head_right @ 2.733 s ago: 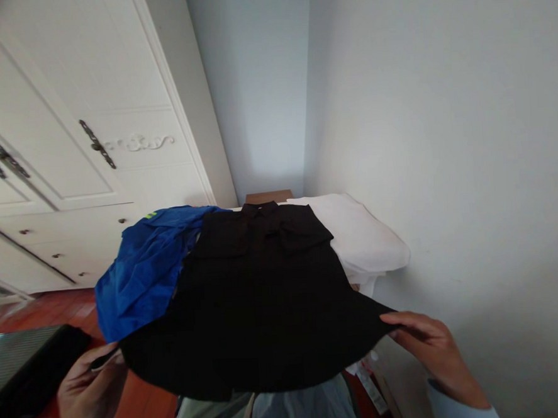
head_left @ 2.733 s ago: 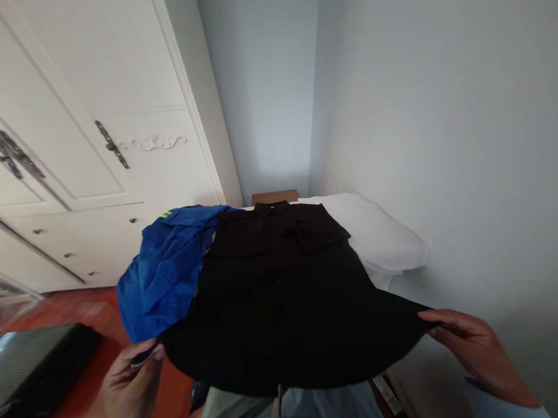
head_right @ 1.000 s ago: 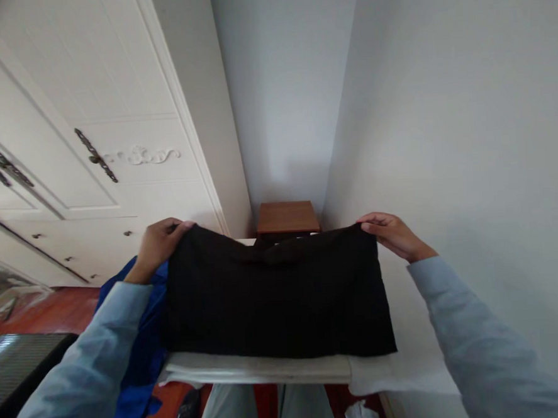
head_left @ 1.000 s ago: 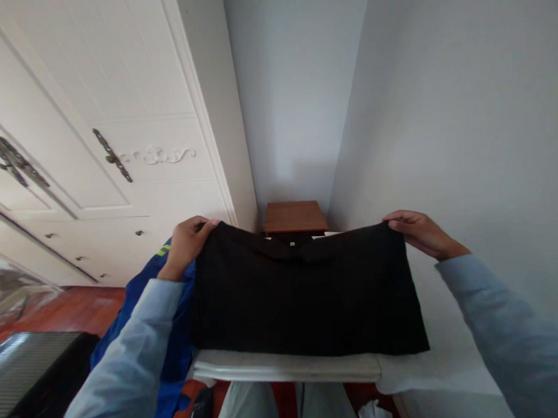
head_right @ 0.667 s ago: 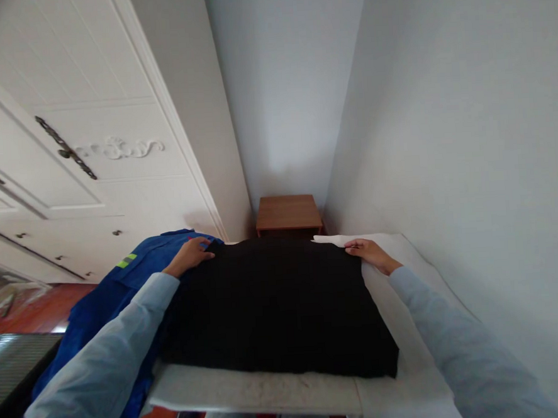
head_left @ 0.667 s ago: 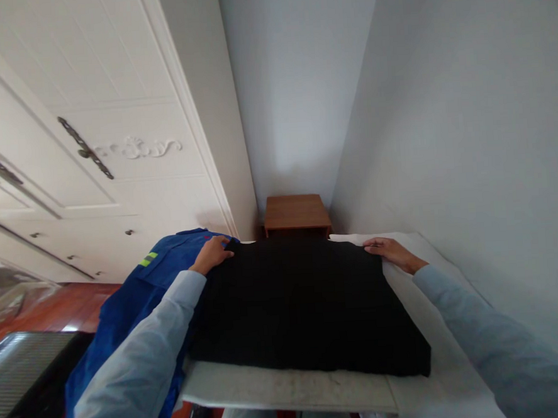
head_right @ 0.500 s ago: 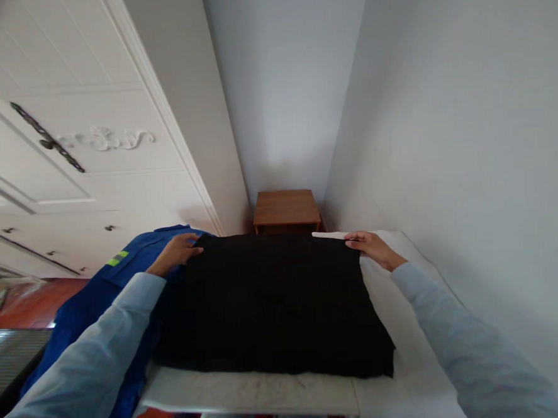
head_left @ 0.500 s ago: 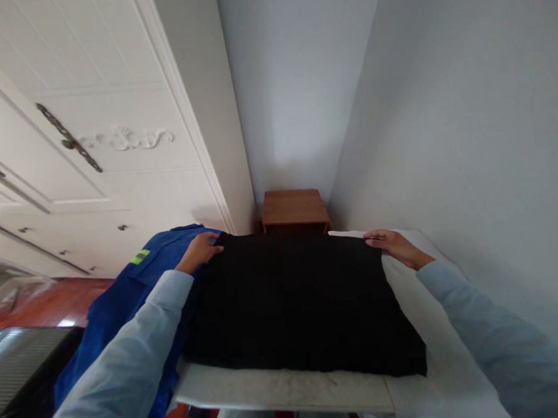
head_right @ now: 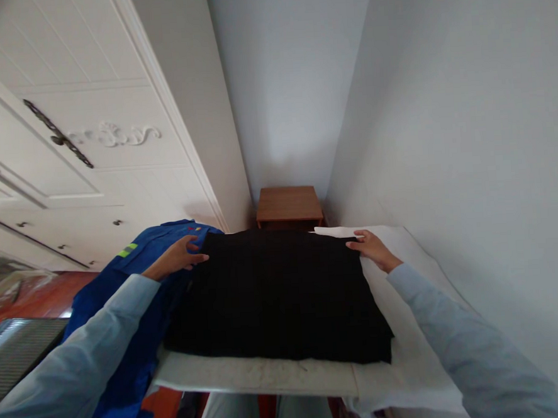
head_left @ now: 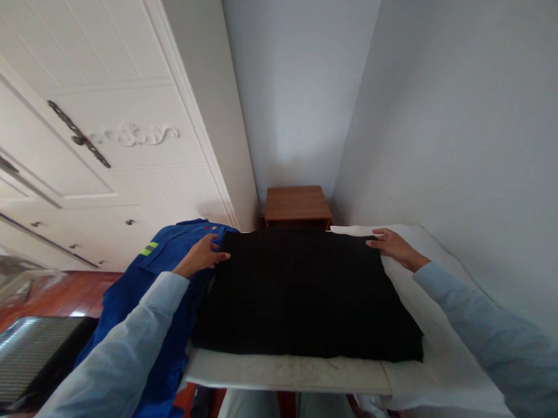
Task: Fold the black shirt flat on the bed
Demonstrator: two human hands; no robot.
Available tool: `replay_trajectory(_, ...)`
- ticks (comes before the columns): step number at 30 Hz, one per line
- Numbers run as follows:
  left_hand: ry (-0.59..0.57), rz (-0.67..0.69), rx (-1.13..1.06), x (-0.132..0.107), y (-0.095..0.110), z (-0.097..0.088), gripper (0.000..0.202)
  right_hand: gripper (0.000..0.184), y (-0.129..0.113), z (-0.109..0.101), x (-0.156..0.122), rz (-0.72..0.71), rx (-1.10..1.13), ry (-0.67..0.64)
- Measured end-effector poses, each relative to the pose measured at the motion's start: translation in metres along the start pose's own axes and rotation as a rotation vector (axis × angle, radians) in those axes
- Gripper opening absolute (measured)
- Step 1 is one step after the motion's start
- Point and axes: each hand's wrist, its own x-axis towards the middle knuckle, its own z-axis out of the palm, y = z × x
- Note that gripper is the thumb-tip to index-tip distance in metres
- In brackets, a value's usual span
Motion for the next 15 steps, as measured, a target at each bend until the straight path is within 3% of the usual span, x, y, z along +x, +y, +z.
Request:
replay_trajectory(2, -0.006, 0.005, 0.034, -0.004, -0.004, 0.002, 0.070, 0.047, -0.001, -0.002, -0.005, 0.015, -0.028, -0.004)
replay_trajectory(5, 0.103, 0.031, 0.225, -0.007, -0.004, 0.006, 0.057, 0.038, -0.004, -0.002, -0.005, -0.004, -0.086, 0.032)
replay_trajectory(10, 0.242, 0.075, 0.385, -0.021, 0.010, 0.012, 0.059, 0.031, -0.012, 0.006, -0.005, -0.065, -0.246, 0.128)
replay_trajectory(12, 0.261, 0.179, 0.465, -0.035, 0.017, 0.019, 0.059, 0.036, -0.016, 0.008, -0.013, -0.141, -0.307, 0.162)
replay_trajectory(15, 0.189, 0.487, 0.616, -0.057, 0.021, 0.038, 0.057, 0.047, -0.025, 0.017, -0.040, -0.303, -0.366, 0.169)
